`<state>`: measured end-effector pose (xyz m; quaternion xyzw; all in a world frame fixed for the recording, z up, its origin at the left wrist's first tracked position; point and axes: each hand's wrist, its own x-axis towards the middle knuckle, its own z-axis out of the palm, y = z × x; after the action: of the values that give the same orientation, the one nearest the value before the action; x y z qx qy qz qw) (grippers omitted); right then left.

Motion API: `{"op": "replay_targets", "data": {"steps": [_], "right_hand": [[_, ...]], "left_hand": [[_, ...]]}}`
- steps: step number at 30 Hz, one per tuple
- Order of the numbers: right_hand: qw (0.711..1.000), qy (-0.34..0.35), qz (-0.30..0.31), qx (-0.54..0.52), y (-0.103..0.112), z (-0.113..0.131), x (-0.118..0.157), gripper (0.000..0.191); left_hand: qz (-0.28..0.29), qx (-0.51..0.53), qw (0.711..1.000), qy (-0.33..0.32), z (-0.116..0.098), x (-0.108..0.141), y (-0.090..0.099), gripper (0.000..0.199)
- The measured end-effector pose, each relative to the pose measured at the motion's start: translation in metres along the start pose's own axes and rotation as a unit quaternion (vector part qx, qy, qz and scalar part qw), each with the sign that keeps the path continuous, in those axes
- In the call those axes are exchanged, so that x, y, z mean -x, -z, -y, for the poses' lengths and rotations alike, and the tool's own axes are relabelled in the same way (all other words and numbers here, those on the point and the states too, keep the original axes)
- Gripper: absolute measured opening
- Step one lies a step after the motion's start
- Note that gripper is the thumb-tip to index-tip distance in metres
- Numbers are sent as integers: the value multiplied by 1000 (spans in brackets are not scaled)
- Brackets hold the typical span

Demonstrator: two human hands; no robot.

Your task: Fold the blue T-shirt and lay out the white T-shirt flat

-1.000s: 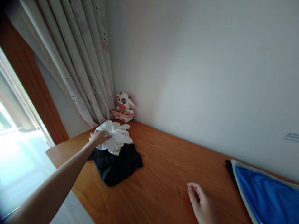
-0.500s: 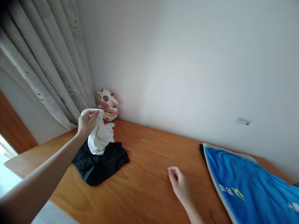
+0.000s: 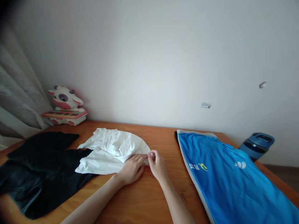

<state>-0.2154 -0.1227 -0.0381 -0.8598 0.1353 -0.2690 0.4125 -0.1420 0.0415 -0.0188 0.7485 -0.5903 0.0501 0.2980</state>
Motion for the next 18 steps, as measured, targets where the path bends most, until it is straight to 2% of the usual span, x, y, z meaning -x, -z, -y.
{"op": "replay_targets", "data": {"steps": [4,7,12,14,16,18], "right_hand": [[996,65,16,57,3,7,4,37],[986,107,29,124,5,8,7,30],[973,138,45,178,7,2,8,15],[974,134,50,174,10,-5,6,20],[980,114,9,164,17,-15,3,25],[982,85,-82,149,26,-30,0,30]], "left_hand": [[-6,25,1000,2,2,3,8,57],[-27,26,999,4,6,5,16,50],[-59,-81,995,-1,20,13,25,38],[-79,-112,991,1,26,16,32,35],[-104,-133,985,22,33,19,40,29],[-117,-156,979,58,43,22,49,24]]}}
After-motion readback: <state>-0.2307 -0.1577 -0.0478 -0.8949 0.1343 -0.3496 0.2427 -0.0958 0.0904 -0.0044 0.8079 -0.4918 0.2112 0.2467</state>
